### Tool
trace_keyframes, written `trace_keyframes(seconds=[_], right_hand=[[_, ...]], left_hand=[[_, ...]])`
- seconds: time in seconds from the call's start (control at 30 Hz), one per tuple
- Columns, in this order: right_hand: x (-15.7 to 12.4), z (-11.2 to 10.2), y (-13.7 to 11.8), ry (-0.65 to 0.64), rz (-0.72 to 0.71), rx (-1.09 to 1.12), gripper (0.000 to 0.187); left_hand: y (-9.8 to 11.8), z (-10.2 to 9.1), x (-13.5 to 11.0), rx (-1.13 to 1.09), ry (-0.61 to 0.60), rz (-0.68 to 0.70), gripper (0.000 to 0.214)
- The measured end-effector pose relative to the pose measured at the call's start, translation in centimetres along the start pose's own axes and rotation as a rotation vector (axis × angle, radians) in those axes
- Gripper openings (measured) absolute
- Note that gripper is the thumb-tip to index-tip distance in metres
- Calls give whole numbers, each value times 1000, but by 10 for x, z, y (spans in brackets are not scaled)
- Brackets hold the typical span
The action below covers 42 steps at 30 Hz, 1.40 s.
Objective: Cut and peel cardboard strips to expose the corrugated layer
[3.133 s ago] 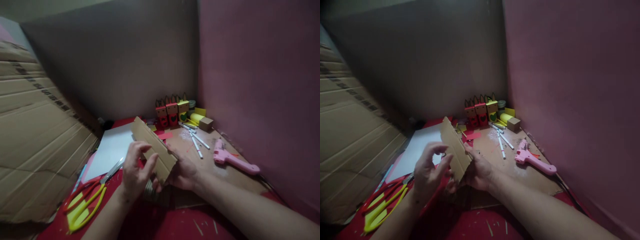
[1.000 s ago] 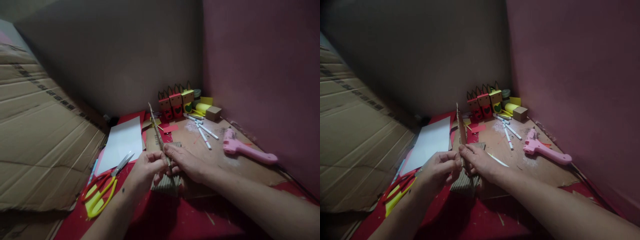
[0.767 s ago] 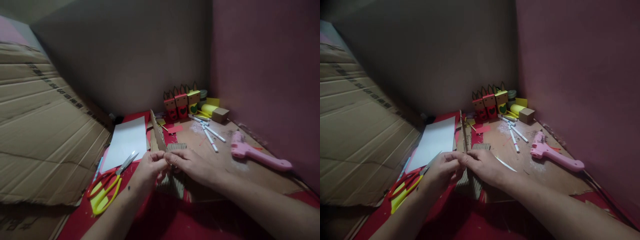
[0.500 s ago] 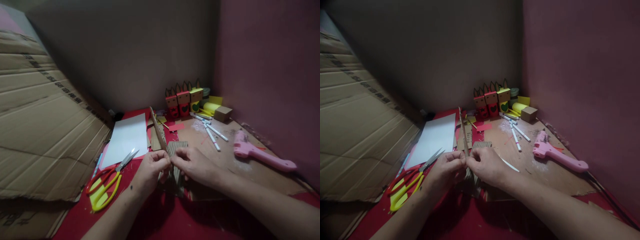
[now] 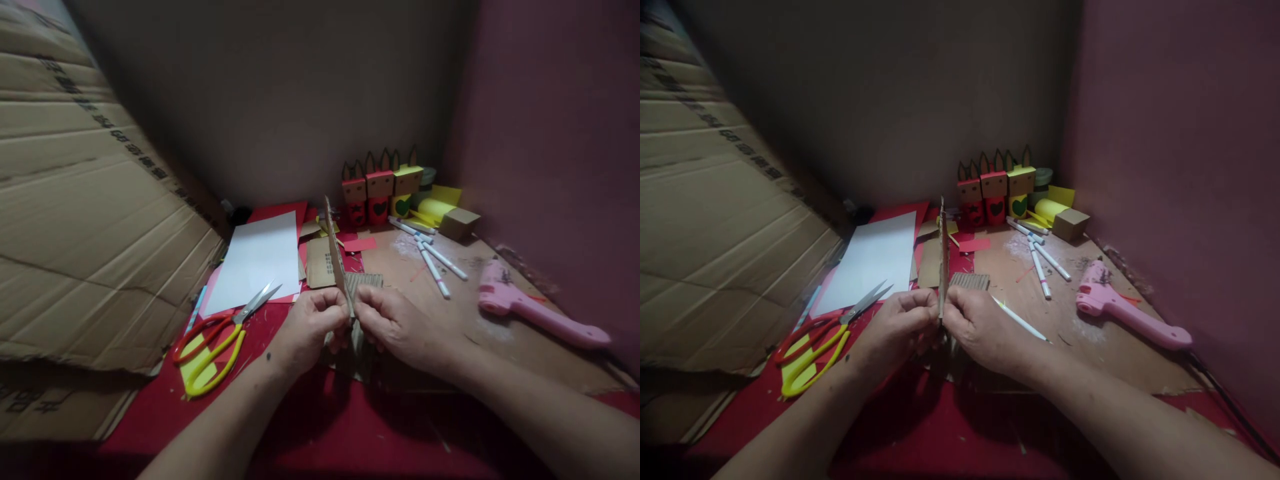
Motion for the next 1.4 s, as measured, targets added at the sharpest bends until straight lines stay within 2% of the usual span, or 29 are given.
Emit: trace_keyframes(seconds=[0.13, 0.27, 0.43, 0.57, 0.77, 0.9, 1.03, 1.17, 1.23, 1.4], right_hand=[[-1, 3, 6, -14, 46, 55, 20], [0, 2, 5, -4, 36, 57, 22], [0, 2, 10, -14, 65, 78, 26], [0, 2, 11, -12, 57, 79, 24], [0, 1, 7, 26, 33, 58, 22], [-1, 6, 9, 0, 63, 163, 19], [-1, 5, 13, 14, 75, 191, 18], [2, -2, 12, 45, 46, 108, 20], [3, -5, 5, 62, 2, 10, 21], [5, -6, -16, 49, -137, -145, 20]], left_hand=[[0, 3, 0, -9, -46, -8, 11], [0, 0, 0, 111, -50, 7, 24], [4, 3, 0, 170, -152, 71, 28], [7, 0, 1, 179, -131, 119, 28], [4, 2, 3, 113, -142, 94, 28], [9, 2, 1, 167, -123, 106, 26], [14, -2, -2, 348, -57, 139, 20], [37, -10, -9, 696, 95, 347, 20], [47, -9, -13, 808, 127, 437, 20], [52, -7, -10, 721, 50, 438, 20]])
Point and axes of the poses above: each hand's wrist, its own x-axis towards the middle knuckle, its own z-axis out of the palm, y = z × x, the point moved 10 cm from there along x, towards the middle knuckle, and after that the axes turned 11 degrees about x, right-handed, at the moved point
